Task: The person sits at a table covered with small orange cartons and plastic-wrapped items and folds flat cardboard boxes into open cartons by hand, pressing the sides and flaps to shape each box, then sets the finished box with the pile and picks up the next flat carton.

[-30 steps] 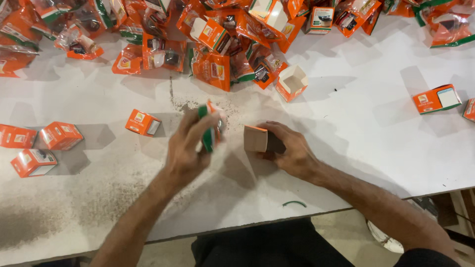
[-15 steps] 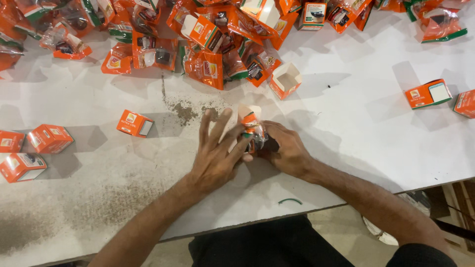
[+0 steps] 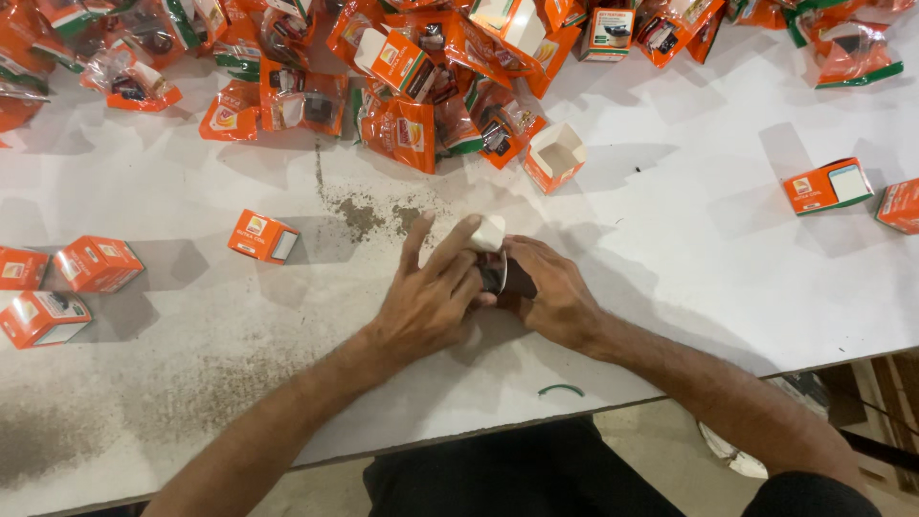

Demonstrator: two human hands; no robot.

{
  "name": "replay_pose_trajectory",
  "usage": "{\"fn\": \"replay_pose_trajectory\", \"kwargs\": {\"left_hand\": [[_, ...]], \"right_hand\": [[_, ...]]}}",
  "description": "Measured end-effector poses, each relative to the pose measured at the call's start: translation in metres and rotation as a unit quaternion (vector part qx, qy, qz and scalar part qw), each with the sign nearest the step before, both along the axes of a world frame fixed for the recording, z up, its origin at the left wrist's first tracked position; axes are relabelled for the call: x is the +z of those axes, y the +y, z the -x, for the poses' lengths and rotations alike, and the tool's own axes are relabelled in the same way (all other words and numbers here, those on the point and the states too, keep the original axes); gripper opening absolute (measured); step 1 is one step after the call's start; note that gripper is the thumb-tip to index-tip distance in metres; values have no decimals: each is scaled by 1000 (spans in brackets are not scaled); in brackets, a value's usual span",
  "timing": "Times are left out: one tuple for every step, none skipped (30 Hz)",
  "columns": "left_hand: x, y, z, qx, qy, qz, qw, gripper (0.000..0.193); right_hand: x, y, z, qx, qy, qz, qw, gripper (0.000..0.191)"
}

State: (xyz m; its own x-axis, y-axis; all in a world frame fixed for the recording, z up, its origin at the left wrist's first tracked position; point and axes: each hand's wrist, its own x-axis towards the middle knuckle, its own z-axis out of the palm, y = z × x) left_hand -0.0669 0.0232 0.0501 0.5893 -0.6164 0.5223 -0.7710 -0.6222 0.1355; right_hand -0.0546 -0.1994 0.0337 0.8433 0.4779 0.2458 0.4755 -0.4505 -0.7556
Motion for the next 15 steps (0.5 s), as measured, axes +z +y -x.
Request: {"fn": "replay_pose_trajectory", "kwargs": {"left_hand": [[3,-4,1,25,12,27,999,26],[6,-8,3,52,23,54,997,25],[8,-11,4,78,60,116,988,26],[9,-13,6,102,99,176,974,28],[9,-15,6,125,136,235,954,31],[8,-17,5,158,270,272,910,46],[5,-18,3,183,399,302,846,63],[2,-18,-1,204,520,325,763,81],[-3,-18,-4,194,486,315,792,60],[-8,-19,-9,185,451,304,819,40],[-14,-19,-12,178,413,292,844,22],[-19,-20,-15,179,380,278,864,19],[-24,-22,-18,177,345,262,884,18],[-27,-23,-19,173,309,244,903,19],[-29,-24,-18,174,313,248,900,19]], "right_hand": [[0,0,-1,2,-2,0,1000,57],[1,0,-1,4,-10,6,1000,57],[2,0,-2,6,-18,11,1000,57],[3,0,-3,6,-23,15,1000,57],[3,0,-4,9,-27,12,1000,58],[4,0,-4,11,-30,9,999,59],[4,0,-3,10,-33,8,999,60],[4,0,-3,11,-25,6,1000,63],[3,0,-2,15,-17,5,1000,65],[3,1,0,21,-8,2,1000,68],[2,1,1,1,41,-16,999,69],[2,2,3,-17,91,-34,995,71],[1,3,5,-36,139,-51,988,74],[1,3,5,-26,138,-65,988,70],[2,4,6,-18,138,-79,987,65]]}}
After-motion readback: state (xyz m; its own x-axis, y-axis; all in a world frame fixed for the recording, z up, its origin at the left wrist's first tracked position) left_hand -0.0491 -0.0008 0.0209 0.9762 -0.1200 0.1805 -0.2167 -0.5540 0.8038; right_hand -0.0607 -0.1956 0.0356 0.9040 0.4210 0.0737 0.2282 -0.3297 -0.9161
